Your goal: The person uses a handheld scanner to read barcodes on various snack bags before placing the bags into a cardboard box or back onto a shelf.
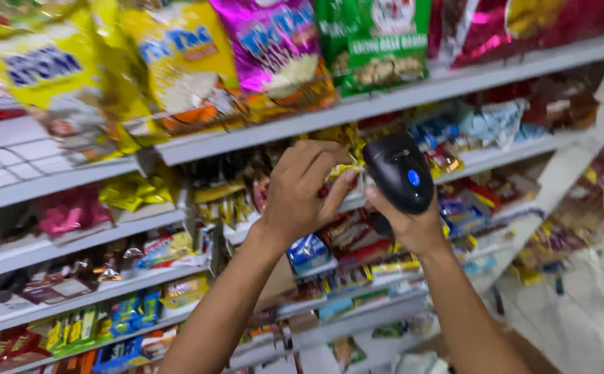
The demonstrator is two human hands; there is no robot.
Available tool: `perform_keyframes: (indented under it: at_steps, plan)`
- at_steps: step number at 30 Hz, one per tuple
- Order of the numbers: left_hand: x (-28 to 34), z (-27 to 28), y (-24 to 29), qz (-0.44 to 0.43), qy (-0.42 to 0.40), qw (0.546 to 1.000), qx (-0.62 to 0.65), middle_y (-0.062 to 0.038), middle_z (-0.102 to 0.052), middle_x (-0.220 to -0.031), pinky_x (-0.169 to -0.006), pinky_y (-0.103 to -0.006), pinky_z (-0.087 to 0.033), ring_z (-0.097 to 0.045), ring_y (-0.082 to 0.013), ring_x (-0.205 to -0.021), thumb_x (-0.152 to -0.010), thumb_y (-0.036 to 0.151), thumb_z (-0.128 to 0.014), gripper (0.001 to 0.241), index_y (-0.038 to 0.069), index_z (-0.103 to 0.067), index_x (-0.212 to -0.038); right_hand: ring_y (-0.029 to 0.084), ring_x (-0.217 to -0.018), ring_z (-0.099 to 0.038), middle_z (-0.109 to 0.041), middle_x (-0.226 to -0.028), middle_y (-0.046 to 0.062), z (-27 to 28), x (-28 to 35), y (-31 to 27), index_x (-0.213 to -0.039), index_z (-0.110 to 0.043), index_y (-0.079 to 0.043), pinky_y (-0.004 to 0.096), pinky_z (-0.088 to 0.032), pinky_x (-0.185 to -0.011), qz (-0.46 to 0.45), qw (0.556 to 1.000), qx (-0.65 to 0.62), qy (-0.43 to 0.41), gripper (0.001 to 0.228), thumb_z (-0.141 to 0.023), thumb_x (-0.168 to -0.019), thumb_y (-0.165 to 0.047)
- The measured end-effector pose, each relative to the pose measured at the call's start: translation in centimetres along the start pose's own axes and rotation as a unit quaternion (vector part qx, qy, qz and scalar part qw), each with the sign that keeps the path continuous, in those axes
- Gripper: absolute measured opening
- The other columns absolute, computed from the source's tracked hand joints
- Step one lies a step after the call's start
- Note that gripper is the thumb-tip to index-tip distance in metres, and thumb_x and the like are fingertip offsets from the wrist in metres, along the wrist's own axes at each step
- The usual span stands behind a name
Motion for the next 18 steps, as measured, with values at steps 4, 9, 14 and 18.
perform_keyframes:
  at_steps: [4,9,14,18]
  plan:
    - [4.5,-7.7,3.1,0.054,-0.07,0.988,0.13,-0.013,-0.068,-0.121,-0.096,-0.0428,-0.053,-0.067,-0.0322,-0.112,-0.096,0.013,-0.074,0.023,0.003,-0.066,-0.115,0.013,-0.095,-0.067,-0.068,-0.116,0.008,5.8,5.7,3.3,-0.136,-0.062,-0.002,0.03,-0.056,-0.087,-0.017,0.998,-0.053,0.021,0.041,-0.072,-0.098,-0.014]
    - [13.6,-19.0,7.2,0.141,-0.151,0.943,0.26,-0.013,-0.068,-0.127,-0.102,-0.0425,-0.053,-0.067,-0.0331,-0.118,-0.099,0.014,-0.071,0.022,0.006,-0.067,-0.119,0.017,-0.099,-0.068,-0.067,-0.131,0.012,14.9,14.4,8.1,-0.136,-0.059,-0.002,0.033,-0.055,-0.09,-0.077,0.986,-0.099,0.109,0.042,-0.071,-0.1,-0.019]
    - [27.4,-29.9,11.9,0.247,-0.264,0.867,0.344,-0.016,-0.062,-0.135,-0.107,-0.0454,-0.053,-0.063,-0.0374,-0.125,-0.099,0.015,-0.07,0.024,0.007,-0.067,-0.122,0.019,-0.087,-0.067,-0.07,-0.122,0.016,23.8,27.1,15.0,-0.132,-0.058,-0.003,0.036,-0.058,-0.082,-0.19,0.915,-0.158,0.321,0.04,-0.075,-0.099,-0.017]
    - [38.0,-34.7,15.9,0.247,-0.42,0.826,0.283,-0.028,-0.04,-0.15,-0.106,-0.0588,-0.042,-0.041,-0.0503,-0.136,-0.091,0.024,-0.074,0.036,0.009,-0.07,-0.123,0.016,-0.071,-0.064,-0.074,-0.108,0.012,28.2,38.1,19.0,-0.124,-0.063,-0.003,0.033,-0.054,-0.064,-0.368,0.83,-0.077,0.412,0.036,-0.075,-0.093,-0.018]
Point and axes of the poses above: each hand's wrist, its own x-axis away from the middle knuckle, its own z-axis out of the back of the hand, y = z × x, the point moved 4 cm from there along -x, towards the middle knuckle
